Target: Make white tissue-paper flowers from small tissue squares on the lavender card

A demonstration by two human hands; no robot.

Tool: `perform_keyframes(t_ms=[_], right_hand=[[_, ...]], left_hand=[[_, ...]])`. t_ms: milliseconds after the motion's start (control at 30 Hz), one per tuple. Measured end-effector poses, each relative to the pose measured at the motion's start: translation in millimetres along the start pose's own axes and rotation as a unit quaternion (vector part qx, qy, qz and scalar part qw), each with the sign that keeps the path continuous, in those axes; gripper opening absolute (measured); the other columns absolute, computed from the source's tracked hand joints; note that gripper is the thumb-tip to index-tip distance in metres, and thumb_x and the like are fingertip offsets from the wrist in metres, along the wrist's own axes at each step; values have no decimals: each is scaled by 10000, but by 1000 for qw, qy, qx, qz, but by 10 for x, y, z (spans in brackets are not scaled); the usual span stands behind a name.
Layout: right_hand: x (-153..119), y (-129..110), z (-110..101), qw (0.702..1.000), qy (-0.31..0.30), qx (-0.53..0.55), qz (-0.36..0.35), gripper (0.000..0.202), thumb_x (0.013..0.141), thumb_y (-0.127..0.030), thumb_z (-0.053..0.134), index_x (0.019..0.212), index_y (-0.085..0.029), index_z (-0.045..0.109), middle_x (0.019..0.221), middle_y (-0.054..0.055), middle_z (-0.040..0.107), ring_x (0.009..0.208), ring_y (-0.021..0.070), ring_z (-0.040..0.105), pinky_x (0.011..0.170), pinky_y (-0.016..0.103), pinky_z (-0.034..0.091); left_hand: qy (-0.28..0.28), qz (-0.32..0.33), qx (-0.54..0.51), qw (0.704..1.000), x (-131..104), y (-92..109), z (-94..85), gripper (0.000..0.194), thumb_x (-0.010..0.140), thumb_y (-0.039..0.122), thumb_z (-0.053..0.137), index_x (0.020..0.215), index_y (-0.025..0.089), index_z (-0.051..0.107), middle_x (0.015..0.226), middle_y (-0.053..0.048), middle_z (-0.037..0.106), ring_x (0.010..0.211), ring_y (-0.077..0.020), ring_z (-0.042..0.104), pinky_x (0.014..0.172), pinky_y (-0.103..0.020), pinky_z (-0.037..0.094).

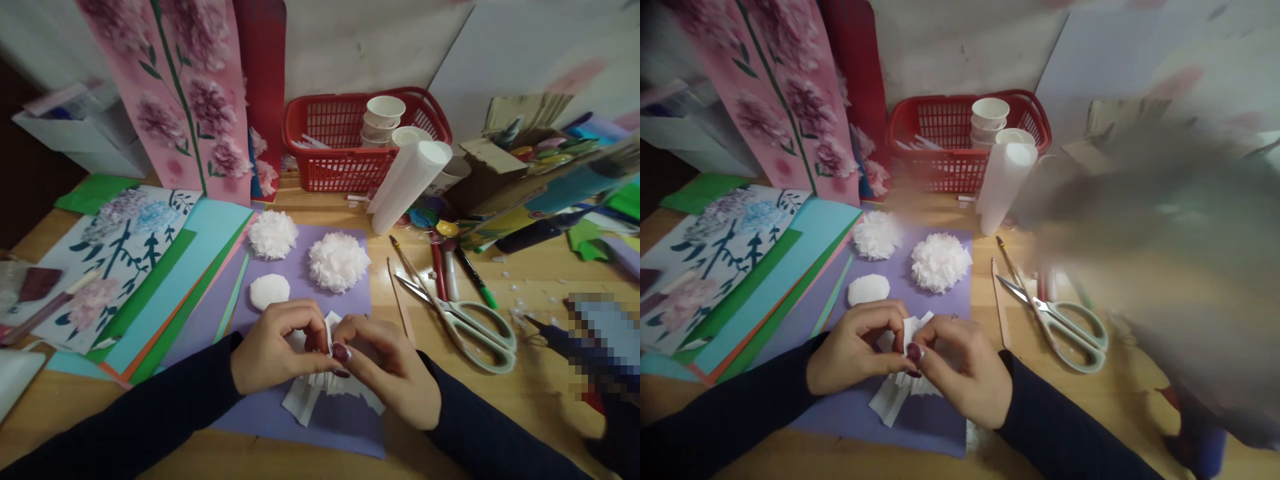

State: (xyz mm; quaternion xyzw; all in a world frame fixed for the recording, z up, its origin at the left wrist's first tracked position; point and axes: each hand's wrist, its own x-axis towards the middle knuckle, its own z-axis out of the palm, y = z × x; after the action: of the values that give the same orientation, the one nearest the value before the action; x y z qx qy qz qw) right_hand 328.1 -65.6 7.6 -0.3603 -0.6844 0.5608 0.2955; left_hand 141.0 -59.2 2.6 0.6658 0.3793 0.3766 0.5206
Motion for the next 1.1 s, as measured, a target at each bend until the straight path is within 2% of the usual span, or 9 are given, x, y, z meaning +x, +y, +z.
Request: perform_keyframes(t_ms=[333,433,500,600,667,767,833,967,1100], right_hand=[[25,-2,-16,999,-8,-25,-38,191,920,-241,447,794,-154,561,695,17,565,635,123,528,617,248,421],[18,14,-23,999,-3,-35,-41,192,922,-251,446,792,-162,555,693,15,557,633,130,524,615,255,427],[16,21,-30,999,7,-26,-45,191,927,-252,443,805,-165,561,707,20,565,651,137,536,626,260,438],[19,19,-45,999,24,0,-47,189,937,-244,447,839,-164,588,757,38,606,708,148,578,662,263,459],[24,11,-52,998,35,8,-43,191,939,-238,456,849,-163,606,777,48,629,727,152,597,677,265,470],[34,8,-49,997,52,7,-53,190,936,-219,468,854,-165,631,773,48,643,722,149,610,693,267,482],[36,19,-38,996,60,6,-62,170,927,-205,484,883,-168,645,788,49,653,737,150,618,711,272,490],[33,56,-11,995,86,-7,-54,129,892,-217,554,943,-169,662,830,62,680,765,166,632,720,289,506],[43,69,13,994,101,-2,-48,156,895,-230,553,898,-161,692,788,58,693,713,155,640,691,281,520]], left_hand=[[-13,-33,-17,999,12,12,-1,258,633,200,808,614,137,559,670,3,584,628,-108,546,608,-224,442],[-27,-54,-47,997,4,27,-5,285,608,196,820,635,136,543,696,0,581,644,-109,558,618,-220,459],[-27,-55,-70,996,-10,32,-10,242,647,179,785,693,138,552,723,-7,581,675,-118,574,645,-228,481],[9,-27,-77,997,-29,31,-18,137,752,137,666,873,142,604,813,-36,599,724,-130,596,669,-244,517],[37,19,-32,999,-28,29,-22,179,784,105,616,955,150,647,880,-61,628,765,-139,617,666,-240,533],[73,102,74,989,-8,33,-23,213,779,55,612,940,156,707,888,-73,690,798,-146,651,697,-235,541],[96,128,109,981,8,36,-19,219,773,31,607,916,150,723,860,-73,718,778,-144,668,705,-235,544],[112,112,121,980,19,33,2,205,770,32,587,872,131,734,806,-75,725,725,-148,676,635,-226,549],[114,55,96,987,9,26,32,166,796,84,571,798,123,732,754,-71,711,680,-141,663,582,-214,543]])
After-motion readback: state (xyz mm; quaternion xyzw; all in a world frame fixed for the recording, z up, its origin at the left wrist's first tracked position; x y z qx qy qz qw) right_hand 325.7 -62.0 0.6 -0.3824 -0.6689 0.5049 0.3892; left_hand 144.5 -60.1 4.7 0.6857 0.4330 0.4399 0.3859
